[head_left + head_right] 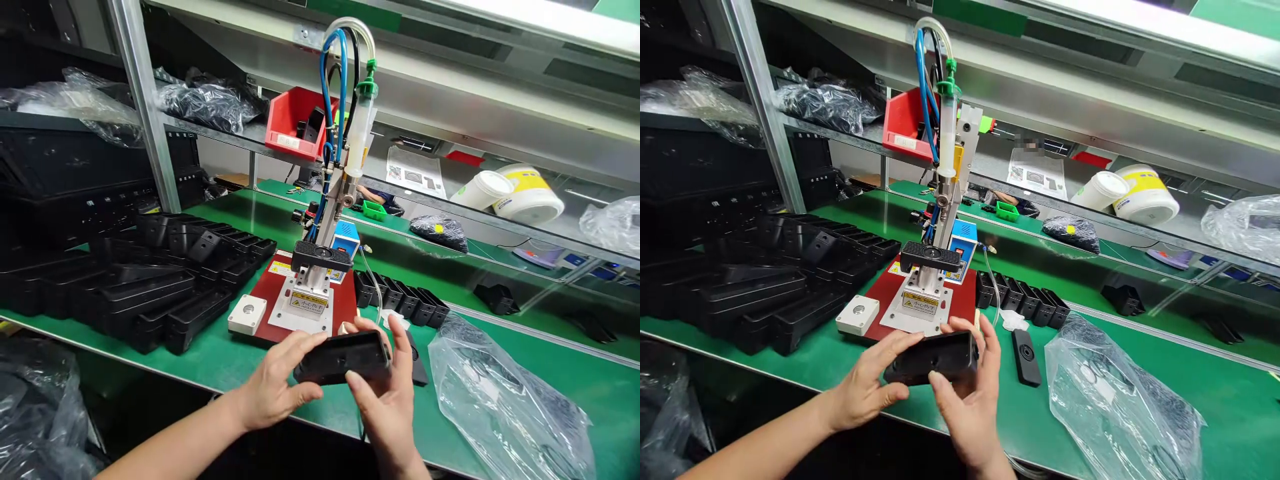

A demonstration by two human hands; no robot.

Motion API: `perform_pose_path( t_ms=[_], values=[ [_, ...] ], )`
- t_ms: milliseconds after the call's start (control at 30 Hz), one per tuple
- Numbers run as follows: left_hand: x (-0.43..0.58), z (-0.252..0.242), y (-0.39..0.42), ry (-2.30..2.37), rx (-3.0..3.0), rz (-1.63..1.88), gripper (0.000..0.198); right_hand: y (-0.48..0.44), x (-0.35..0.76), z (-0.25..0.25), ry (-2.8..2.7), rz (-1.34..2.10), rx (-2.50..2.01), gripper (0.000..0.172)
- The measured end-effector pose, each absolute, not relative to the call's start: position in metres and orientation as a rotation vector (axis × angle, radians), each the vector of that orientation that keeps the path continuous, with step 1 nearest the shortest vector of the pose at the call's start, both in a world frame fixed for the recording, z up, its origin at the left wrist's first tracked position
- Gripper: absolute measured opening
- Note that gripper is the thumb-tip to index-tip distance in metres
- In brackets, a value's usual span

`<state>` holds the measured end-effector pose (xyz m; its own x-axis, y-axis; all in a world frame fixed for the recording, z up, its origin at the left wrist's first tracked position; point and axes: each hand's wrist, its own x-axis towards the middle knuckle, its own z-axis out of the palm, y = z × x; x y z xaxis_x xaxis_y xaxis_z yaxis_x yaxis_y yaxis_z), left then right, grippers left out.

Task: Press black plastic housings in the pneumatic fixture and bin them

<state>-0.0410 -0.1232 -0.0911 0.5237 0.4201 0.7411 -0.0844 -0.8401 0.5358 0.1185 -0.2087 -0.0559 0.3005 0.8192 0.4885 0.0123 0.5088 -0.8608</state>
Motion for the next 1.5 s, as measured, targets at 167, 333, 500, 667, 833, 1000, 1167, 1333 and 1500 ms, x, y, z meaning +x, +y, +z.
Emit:
perform_pose_path(
  t_ms=[167, 333, 500, 667, 833, 1000, 1167, 1333, 1500],
  values=[
    [-0.056, -0.048, -0.089, 0.341, 2.425, 1.485, 0.057, -0.171, 0.146, -0.023, -1.498, 0.491, -1.002, 0.049],
    [-0.045, -0.001, -0.031, 0.419, 2.473, 1.64, 0.043, -0.104, 0.161, 0.013, -1.619, 0.186, -0.981, 0.034],
    [-0.027, 0.007, 0.012, 0.645, 2.26, 1.534, 0.037, -0.056, 0.171, 0.02, -1.639, 0.084, -1.107, 0.032],
    [-0.009, -0.004, 0.014, 0.713, 1.887, 1.602, 0.037, -0.049, 0.168, 0.011, -1.594, 0.105, -1.138, 0.031],
    [0.002, -0.004, 0.011, 0.733, 1.759, 1.66, 0.035, -0.042, 0.16, 0.014, -1.578, -0.03, -1.054, 0.024],
    [0.007, -0.004, 0.011, 0.768, 1.694, 1.596, 0.036, -0.031, 0.15, 0.004, -1.504, -0.187, -0.979, 0.028],
    [0.012, -0.008, 0.014, 0.746, 1.7, 1.65, 0.032, -0.028, 0.146, -0.008, -1.418, -0.299, -0.917, 0.027],
    [0.014, -0.011, 0.013, 0.806, 1.713, 1.697, 0.033, -0.026, 0.15, -0.011, -1.421, -0.289, -0.923, 0.026],
    [0.013, -0.014, 0.012, 0.889, 1.762, 1.693, 0.034, -0.023, 0.153, -0.005, -1.428, -0.231, -0.931, 0.027]
  ],
)
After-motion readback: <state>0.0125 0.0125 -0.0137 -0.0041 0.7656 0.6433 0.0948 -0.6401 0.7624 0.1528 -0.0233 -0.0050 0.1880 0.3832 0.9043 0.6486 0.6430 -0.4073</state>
